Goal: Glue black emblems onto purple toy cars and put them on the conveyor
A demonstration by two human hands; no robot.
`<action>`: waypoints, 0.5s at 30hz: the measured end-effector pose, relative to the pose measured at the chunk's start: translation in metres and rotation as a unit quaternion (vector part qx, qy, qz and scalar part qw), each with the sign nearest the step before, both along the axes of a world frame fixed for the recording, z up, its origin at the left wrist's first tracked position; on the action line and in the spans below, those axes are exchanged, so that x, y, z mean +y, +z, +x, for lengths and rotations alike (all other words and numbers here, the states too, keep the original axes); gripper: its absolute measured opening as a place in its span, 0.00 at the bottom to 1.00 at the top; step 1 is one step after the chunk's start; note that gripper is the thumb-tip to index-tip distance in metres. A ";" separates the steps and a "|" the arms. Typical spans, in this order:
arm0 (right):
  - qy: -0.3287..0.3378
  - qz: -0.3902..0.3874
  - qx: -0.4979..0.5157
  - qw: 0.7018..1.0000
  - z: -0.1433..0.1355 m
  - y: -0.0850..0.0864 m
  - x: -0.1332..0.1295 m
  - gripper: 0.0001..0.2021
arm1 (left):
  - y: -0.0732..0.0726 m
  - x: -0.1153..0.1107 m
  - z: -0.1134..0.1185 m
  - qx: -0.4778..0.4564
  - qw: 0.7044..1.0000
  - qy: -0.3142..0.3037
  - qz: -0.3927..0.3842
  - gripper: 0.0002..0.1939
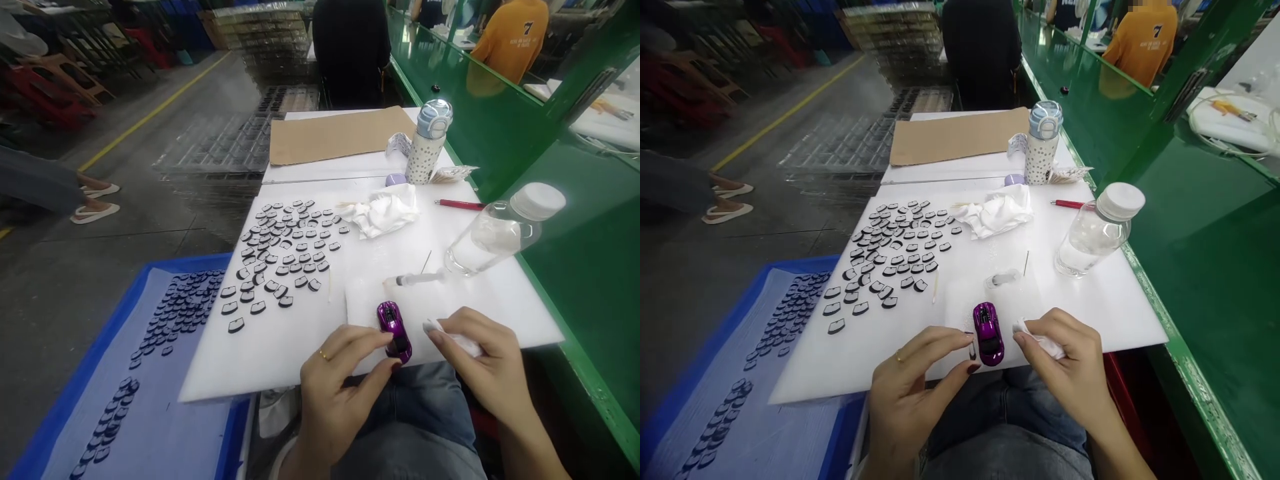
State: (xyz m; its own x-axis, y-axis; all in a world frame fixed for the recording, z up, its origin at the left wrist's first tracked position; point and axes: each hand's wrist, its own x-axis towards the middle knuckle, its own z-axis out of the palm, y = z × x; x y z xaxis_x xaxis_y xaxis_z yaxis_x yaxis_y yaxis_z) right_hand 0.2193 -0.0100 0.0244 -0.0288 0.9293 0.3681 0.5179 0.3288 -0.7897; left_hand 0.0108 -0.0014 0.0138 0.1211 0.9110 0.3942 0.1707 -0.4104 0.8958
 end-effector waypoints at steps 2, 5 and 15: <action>0.000 -0.006 -0.010 1.000 -0.006 -0.004 -0.002 0.03 | -0.001 -0.002 0.001 0.100 0.992 0.028 0.073 0.12; 0.008 -0.012 -0.030 0.999 -0.012 -0.007 -0.002 0.02 | -0.007 -0.003 0.007 0.154 0.981 0.028 0.113 0.12; 0.020 -0.024 -0.064 0.997 -0.015 -0.009 -0.002 0.04 | -0.015 -0.001 0.009 0.161 0.984 0.035 0.064 0.13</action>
State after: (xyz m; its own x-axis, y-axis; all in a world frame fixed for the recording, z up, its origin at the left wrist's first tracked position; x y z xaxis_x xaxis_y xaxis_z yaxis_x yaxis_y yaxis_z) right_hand 0.2044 -0.0117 0.0156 -0.1102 0.9431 0.3138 0.6027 0.3144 -0.7334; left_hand 0.0202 -0.0026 -0.0011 0.1969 0.8667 0.4584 0.4689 -0.4938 0.7323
